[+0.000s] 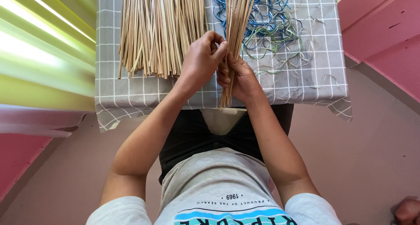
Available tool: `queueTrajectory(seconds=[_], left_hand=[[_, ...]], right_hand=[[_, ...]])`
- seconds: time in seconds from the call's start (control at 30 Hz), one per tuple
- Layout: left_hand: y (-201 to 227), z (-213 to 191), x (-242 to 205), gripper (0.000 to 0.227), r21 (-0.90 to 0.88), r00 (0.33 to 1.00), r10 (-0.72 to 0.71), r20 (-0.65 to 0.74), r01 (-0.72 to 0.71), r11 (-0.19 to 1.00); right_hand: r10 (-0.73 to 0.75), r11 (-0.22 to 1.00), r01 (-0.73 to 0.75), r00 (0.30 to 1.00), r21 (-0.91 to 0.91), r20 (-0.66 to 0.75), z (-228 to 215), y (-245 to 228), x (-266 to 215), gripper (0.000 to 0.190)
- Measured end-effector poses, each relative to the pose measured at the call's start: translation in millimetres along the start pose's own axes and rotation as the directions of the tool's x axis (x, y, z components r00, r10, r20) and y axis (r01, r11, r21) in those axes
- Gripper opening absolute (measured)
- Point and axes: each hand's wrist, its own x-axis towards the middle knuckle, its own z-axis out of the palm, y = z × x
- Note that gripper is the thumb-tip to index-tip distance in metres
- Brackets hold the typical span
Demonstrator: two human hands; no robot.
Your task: Assembling bundles of thin wooden sticks by picking them from a pile and grouping them together.
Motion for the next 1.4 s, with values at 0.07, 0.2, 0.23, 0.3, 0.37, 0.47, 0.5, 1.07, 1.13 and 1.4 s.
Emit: queueTrajectory(seconds=[0.07, 0.2, 0.23, 0.3, 0.37, 0.47, 0.5, 1.07, 1.13, 1.4], left_hand=[[-3.9, 1.2, 2.1, 0.019, 0.011, 1.000, 0.020, -0.004, -0.020, 1.000], [-3.5, -0.7, 3.5, 0.020, 0.032, 1.000, 0.009, 0.012, -0.010, 0.999], [-3.0, -1.5, 2.3, 0.020, 0.032, 1.000, 0.008, 0.012, -0.009, 0.999], [-0.9, -3.0, 1.2, 0.020, 0.039, 1.000, 0.002, 0.019, -0.003, 0.999], [-6.0, 0.1, 1.8, 0.021, 0.058, 1.000, 0.022, 0.010, -0.022, 0.998], [-2.7, -1.2, 1.2, 0.023, 0.084, 1.000, 0.018, 0.009, -0.018, 0.996], [-0.4, -2.1, -0.1, 0.023, 0.089, 1.000, -0.012, 0.020, 0.010, 0.996], [-1.9, -0.6, -2.4, 0.022, 0.083, 1.000, 0.023, 0.013, -0.024, 0.996], [-4.4, 0.4, -2.2, 0.023, 0.085, 0.999, 0.049, 0.003, -0.049, 0.995], [4.4, -11.3, -9.5, 0.031, 0.173, 1.000, 0.002, 0.029, -0.007, 0.985]], right_hand=[[-0.003, 1.000, 0.003, 1.000, -0.005, 0.002, -1.2, 0.9, 0.5, 0.022], [-0.001, 1.000, 0.001, 1.000, 0.019, -0.009, -1.8, 1.1, 0.5, 0.018], [0.000, 1.000, 0.000, 1.000, 0.019, -0.009, -2.3, 1.9, 0.2, 0.018], [-0.009, 1.000, 0.008, 1.000, 0.021, 0.014, -3.3, 2.0, 0.5, 0.017], [-0.008, 1.000, 0.007, 1.000, 0.027, 0.015, -6.3, 3.6, 0.0, 0.016], [-0.004, 0.999, 0.004, 1.000, 0.040, 0.011, -7.4, 3.4, 0.9, 0.016], [0.002, 0.999, -0.002, 1.000, 0.049, 0.001, -7.5, 3.9, 0.6, 0.016], [-0.007, 1.000, 0.006, 0.999, 0.031, 0.034, -7.3, 3.5, 1.1, 0.018], [-0.004, 0.999, 0.002, 0.999, 0.041, 0.038, -9.2, 4.8, 1.5, 0.017], [-0.044, 0.999, 0.042, 0.997, 0.034, 0.062, 0.1, 1.2, 0.8, 0.018]])
